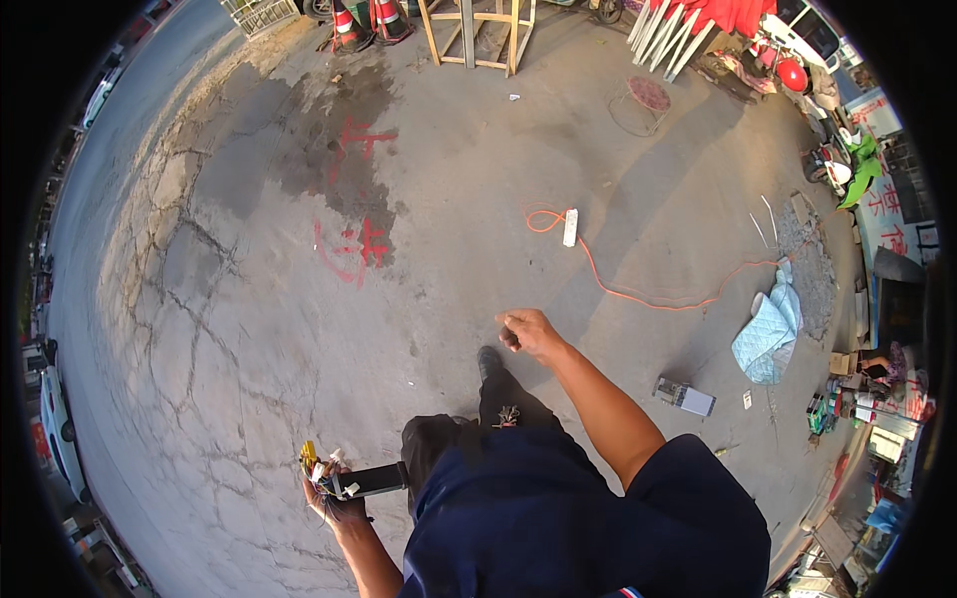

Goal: The person sits on the ground and works on a yellow electrical component with multiple wires, using a socket wrench to tighten screws. They then stand up, walk around the workshop area, and continue adjusting the component.

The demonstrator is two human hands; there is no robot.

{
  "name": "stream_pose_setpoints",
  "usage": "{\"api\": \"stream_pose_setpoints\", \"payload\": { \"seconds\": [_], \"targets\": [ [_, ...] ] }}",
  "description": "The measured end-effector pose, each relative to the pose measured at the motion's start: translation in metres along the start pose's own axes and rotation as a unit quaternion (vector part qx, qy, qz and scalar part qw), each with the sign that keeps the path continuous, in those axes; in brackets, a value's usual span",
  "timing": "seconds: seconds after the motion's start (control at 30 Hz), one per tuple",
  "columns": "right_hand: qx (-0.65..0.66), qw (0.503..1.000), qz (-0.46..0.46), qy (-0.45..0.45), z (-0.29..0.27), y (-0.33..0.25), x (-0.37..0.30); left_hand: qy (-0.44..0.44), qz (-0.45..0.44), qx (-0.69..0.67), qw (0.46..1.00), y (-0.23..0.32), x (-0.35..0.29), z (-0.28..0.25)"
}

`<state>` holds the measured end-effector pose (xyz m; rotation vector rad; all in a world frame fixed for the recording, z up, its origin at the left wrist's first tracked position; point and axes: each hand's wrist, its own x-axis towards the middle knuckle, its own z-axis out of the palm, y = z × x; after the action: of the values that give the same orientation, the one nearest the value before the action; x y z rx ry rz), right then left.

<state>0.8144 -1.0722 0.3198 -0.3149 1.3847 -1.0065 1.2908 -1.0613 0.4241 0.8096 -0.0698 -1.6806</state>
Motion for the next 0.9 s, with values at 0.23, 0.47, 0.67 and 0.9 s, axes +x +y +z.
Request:
{"api": "stream_pose_setpoints", "payload": {
  "seconds": [0.23,0.47,0.67,0.9],
  "targets": [
    [0.061,0.988,-0.122,0.078,-0.01,-0.084,0.107,0.103,0.01,-0.025,0.994,-0.004,0.111,0.048],
    [0.046,0.958,-0.079,0.271,-0.002,-0.143,0.213,0.163,-0.034,-0.064,0.984,0.006,0.304,0.074],
    [-0.133,0.923,-0.011,0.361,0.01,-0.173,0.301,0.201,-0.118,-0.019,0.972,0.008,0.489,0.151],
    [-0.403,0.882,0.0,0.245,0.027,-0.156,0.408,0.317,-0.26,0.06,0.91,-0.05,0.58,0.13]
  ]
}}
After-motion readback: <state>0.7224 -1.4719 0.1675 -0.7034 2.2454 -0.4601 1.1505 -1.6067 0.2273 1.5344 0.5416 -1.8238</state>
